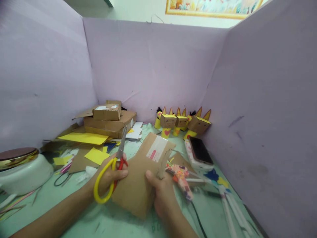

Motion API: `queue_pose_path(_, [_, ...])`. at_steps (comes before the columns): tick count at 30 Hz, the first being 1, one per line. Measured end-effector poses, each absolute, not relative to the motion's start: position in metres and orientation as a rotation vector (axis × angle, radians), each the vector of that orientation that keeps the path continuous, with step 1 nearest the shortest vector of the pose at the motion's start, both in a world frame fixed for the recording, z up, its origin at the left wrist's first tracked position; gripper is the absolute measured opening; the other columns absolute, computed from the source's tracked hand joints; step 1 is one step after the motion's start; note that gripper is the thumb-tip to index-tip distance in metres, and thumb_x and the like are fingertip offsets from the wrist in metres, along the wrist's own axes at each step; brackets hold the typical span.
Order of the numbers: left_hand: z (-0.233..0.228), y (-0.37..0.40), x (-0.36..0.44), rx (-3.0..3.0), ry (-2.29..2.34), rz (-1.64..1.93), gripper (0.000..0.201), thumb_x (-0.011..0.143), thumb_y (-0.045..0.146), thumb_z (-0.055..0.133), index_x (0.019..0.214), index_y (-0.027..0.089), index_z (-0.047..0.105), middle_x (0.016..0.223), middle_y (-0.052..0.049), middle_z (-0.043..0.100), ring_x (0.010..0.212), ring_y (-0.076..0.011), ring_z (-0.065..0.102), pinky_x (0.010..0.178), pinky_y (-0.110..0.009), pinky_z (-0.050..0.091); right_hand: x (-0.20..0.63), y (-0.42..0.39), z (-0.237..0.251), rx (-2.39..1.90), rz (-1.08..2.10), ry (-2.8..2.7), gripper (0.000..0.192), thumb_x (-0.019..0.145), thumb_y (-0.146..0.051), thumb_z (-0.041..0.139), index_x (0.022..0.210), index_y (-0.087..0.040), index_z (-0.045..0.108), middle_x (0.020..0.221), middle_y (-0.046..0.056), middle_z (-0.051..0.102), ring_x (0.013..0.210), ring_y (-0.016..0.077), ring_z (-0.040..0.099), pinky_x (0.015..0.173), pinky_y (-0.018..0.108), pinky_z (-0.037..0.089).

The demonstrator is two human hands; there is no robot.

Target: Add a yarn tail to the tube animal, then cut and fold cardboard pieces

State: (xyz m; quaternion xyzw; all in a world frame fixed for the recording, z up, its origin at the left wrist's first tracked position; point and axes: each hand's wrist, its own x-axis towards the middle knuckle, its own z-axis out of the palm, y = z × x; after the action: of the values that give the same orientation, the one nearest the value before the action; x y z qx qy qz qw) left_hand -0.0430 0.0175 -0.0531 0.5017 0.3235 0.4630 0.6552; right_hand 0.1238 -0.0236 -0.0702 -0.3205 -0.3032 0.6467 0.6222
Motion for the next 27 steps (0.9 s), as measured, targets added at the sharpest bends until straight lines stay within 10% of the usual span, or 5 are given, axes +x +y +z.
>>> queue_pose_path(27, [-0.051, 0.020, -0.046, 1.130, 0.681, 0.963, 0.036, 0.068, 0.040, 0.069, 0.087, 0.020, 0.047, 0.056, 0.006, 0.053, 0.044, -0.0092, 0.048, 0.045, -0.020, 0.040, 0.138, -0.018, -0.064, -0.830, 1.358, -0.580, 0.084, 0.053, -0.024, 0.082, 0.129, -0.020, 0.045, 0.101, 0.009, 0.070, 0.091, 0.0280, 0.065, 0.086, 0.044, 0.049])
